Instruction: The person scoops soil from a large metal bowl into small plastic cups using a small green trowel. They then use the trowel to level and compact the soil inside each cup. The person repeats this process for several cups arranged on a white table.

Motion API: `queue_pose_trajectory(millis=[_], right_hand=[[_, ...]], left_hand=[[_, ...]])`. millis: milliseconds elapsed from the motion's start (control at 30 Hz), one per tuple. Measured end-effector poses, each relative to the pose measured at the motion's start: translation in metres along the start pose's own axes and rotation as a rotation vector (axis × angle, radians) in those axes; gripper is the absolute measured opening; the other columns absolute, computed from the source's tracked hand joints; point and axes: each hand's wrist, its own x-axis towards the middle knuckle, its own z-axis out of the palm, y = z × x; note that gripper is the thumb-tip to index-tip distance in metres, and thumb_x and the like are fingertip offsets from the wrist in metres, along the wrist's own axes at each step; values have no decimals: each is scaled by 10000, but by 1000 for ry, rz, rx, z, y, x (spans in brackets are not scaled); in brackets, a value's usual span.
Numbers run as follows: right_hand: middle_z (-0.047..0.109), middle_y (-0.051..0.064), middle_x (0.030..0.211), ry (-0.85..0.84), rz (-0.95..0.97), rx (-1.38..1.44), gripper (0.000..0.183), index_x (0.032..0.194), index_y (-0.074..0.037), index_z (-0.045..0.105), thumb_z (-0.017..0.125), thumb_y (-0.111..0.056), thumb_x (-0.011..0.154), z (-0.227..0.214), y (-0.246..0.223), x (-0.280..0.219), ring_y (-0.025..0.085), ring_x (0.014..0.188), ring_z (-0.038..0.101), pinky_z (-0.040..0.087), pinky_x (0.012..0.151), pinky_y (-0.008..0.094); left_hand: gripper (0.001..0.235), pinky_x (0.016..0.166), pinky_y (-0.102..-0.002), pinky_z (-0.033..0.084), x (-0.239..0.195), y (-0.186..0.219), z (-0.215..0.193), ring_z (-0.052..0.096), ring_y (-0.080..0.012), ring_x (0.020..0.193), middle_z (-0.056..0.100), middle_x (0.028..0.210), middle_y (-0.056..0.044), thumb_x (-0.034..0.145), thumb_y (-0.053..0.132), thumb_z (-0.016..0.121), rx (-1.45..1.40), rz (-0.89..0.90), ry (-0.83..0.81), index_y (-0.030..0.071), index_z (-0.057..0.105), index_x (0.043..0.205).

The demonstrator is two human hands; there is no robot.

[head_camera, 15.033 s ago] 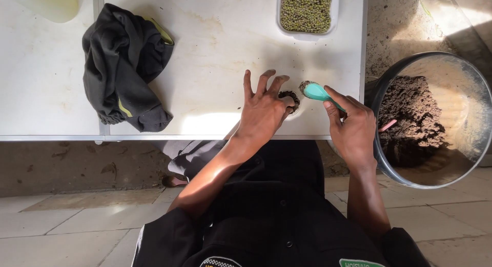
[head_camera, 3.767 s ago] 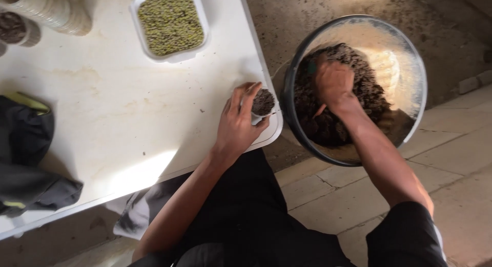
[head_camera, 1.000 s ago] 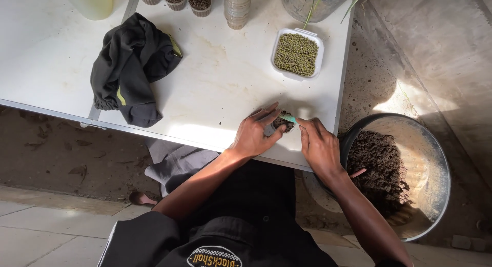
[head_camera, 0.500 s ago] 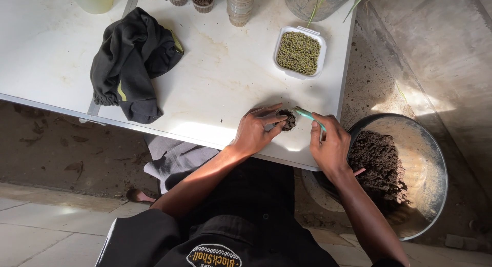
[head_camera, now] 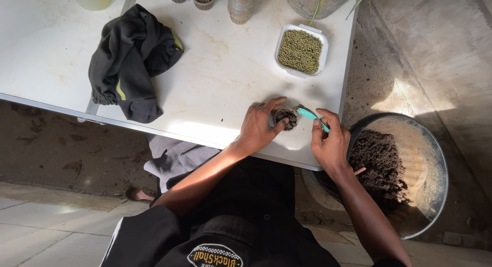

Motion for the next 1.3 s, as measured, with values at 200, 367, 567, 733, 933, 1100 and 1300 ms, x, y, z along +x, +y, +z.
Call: queue_pose_trajectory(millis=[200,367,567,733,933,1100,1300], right_hand=[[693,100,803,2,11,-1,252,1256,-64,642,608,-25,1010,1,3,-2,332,533,618,508,564,453],[692,75,804,2,4,-14,249,1252,-70,655,618,-31,1009,2,4,-2,318,541,623,514,593,437],[688,72,795,-1,4,-4,240,1254,-65,658,609,-30,1022,0,4,0,323,551,629,517,613,439],[692,68,799,15,12,-2,230,1244,-61,667,615,-21,1023,0,4,0,316,556,630,520,609,427],[697,53,799,32,6,-5,236,1249,-76,673,625,-33,1022,1,7,-2,298,557,627,523,632,423],[715,75,840,21,6,-27,241,1265,-80,663,617,-60,1029,1,9,-3,313,576,631,512,606,458],[711,66,829,29,6,-25,230,1254,-83,675,637,-70,1027,2,10,-2,294,553,624,514,563,434]], left_hand=[[624,1025,-548,420,4,-14,6,702,-378,1112,755,1091,-154,883,451,697,103,-88,-95,161,572,1421],[699,1027,-568,400,6,-10,5,675,-391,1126,733,1138,-179,828,421,739,126,-79,-141,149,546,1443],[433,1012,-596,426,4,11,-8,659,-385,1135,695,1227,-114,855,287,757,32,-11,-109,190,646,1262],[180,1067,-634,404,6,24,-18,601,-353,1239,609,1357,-33,857,243,761,190,24,-199,272,774,1034],[177,1135,-690,303,12,25,-12,544,-299,1293,619,1360,-27,848,261,783,424,12,-263,272,815,1022],[99,1135,-751,226,13,29,-12,513,-286,1316,668,1297,-14,873,268,779,506,88,-239,234,824,955],[200,1137,-780,193,12,36,-19,446,-289,1354,597,1384,0,894,291,781,500,168,-259,279,797,1094]])
